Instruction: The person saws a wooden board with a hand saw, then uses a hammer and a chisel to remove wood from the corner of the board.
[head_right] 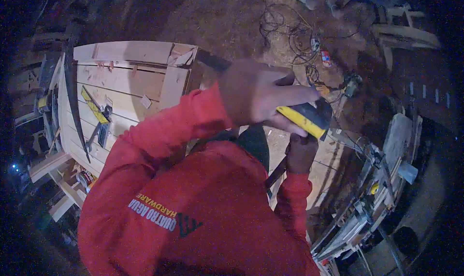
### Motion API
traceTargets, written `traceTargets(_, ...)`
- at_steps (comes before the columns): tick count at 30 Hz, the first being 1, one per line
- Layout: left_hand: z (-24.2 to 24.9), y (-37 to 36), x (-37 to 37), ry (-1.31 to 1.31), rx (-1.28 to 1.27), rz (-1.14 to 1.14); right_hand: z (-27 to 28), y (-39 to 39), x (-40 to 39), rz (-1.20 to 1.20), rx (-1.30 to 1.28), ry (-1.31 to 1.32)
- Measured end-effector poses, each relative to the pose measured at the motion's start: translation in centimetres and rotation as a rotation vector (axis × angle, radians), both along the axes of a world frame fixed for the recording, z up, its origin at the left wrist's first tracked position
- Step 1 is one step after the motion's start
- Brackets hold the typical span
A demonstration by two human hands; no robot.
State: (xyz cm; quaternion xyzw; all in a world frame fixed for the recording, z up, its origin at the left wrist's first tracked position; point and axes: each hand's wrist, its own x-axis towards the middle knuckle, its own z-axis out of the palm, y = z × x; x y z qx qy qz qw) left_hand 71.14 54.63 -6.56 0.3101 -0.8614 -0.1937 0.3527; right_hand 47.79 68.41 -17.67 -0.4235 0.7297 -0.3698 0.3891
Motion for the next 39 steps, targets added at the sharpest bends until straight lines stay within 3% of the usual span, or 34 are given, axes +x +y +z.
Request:
traceTargets(6, -6.9, -2.3, -0.8, 0.083, -0.007, 0.13, 2.0, -0.1, 1.3, -0.084, 0.202, -0.11)
traceTargets(14, -5.8, -2.6, 0.5, -0.044, 0.046, 0.141, 0.8, -0.6, 1.1, 0.047, 0.161, -0.03)
traceTargets(23, -5.1, -2.8, 0.7, 0.011, 0.071, 0.188, 4.4, -3.6, 1.7, -0.036, 0.206, 0.099)
traceTargets(26, -5.1, -3.3, 0.8, 0.011, 0.079, 0.219, 5.1, -4.4, -0.6, -0.283, -0.021, 0.017)
traceTargets(29, -4.8, -3.7, 0.8, 0.048, 0.084, 0.229, 9.2, -6.7, -0.5, -0.147, -0.516, -0.317)
traceTargets(32, -5.2, -3.5, 0.9, 0.053, 0.101, 0.217, 5.9, -6.6, -0.3, -0.126, -0.557, -0.345)
traceTargets(33, -5.2, -3.7, 1.0, 0.033, 0.109, 0.216, 1.7, -4.4, -0.5, 0.111, -0.343, 0.295)
traceTargets(35, -5.3, -3.5, 1.1, 0.019, 0.125, 0.21, -0.4, -2.4, 0.4, 0.315, -0.19, 0.837)
traceTargets(38, -5.8, -3.4, 1.2, 0.017, 0.145, 0.206, 3.9, -4.0, 0.6, 0.0, -0.185, 0.124)
traceTargets(39, -5.7, -3.5, 1.1, 0.003, 0.148, 0.211, 5.1, -5.0, 0.3, -0.056, -0.297, -0.08)
